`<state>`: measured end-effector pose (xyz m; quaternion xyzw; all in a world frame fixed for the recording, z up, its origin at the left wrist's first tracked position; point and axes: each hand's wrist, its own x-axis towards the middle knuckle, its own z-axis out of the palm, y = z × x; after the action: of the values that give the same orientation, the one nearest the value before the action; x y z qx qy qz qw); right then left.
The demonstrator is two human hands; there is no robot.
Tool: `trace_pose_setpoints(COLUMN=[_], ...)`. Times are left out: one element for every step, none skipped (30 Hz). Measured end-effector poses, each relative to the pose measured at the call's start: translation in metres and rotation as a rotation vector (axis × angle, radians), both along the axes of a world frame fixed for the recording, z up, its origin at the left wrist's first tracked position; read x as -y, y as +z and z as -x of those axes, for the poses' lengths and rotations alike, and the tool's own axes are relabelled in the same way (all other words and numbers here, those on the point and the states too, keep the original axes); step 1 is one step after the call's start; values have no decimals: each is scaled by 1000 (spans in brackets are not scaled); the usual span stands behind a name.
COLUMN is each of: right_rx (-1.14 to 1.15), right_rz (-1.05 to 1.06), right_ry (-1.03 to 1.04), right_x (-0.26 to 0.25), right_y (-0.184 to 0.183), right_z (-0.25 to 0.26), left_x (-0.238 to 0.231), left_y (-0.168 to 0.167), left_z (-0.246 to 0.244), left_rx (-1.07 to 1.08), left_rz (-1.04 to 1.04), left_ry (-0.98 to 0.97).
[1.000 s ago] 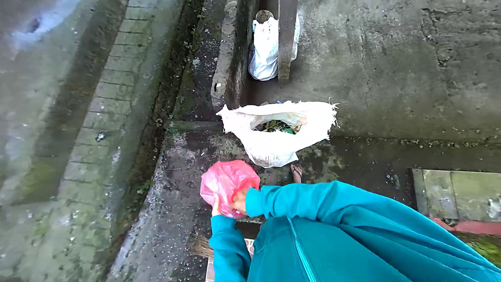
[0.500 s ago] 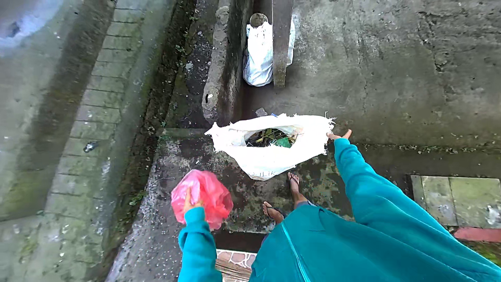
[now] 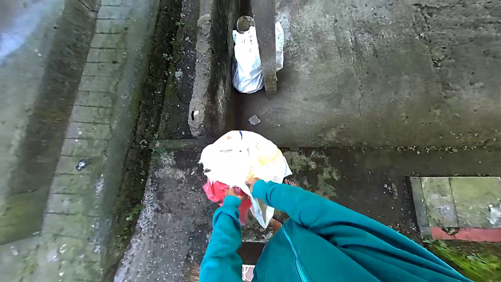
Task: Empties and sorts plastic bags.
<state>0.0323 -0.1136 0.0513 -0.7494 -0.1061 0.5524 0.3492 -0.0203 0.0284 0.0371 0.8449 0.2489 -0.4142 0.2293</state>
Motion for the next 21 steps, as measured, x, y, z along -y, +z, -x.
trace_pose_setpoints(right_rx=[65,124,160,155,136,118,90,81,85,87,96,106,124,157,201,240,267,283,306,327,371], right_rz=[-29,-66,-108,-131,-154,-180,-186,-176,-144,-97,-51,0,62,134,216,272,305,318,312,299,295], right_ry=[-47,-142,-250,-306,-317,-306,-285,-265,-223,-134,-27,98,230,330,436,535,616,663,668,638,605], right_x=[4,9,14,17,17,14,10,6,4,3,2,2,3,8,15,24,29,31,33,31,30], right_y=[7,14,19,21,18,9,-2,-15,-22,-21,-25,-34,-44,-66,-94,-117,-127,-123,-113,-94,-67], right_z=[-14,-30,-45,-60,-72,-77,-77,-75,-73,-72,-67,-59,-51,-41,-31,-25,-23,-21,-20,-19,-17], left_x=[2,5,12,18,24,32,40,46,47,45,41,35,27,17,6,-5,-17,-27,-36,-43,-48], left_y=[-1,0,2,2,1,2,5,10,12,14,18,24,31,36,43,49,53,53,49,47,47], left_z=[1,-2,-9,-18,-29,-39,-45,-47,-45,-38,-25,-7,12,33,56,80,106,135,165,193,218], left_rx=[42,120,199,257,284,264,208,140,81,40,2,-26,-25,-4,13,47,109,173,237,295,345], left_rz=[39,95,154,191,194,163,121,86,68,71,78,90,93,100,105,108,108,106,91,74,56], left_ry=[38,80,108,118,131,141,144,136,103,72,57,65,107,180,246,325,419,502,582,667,747])
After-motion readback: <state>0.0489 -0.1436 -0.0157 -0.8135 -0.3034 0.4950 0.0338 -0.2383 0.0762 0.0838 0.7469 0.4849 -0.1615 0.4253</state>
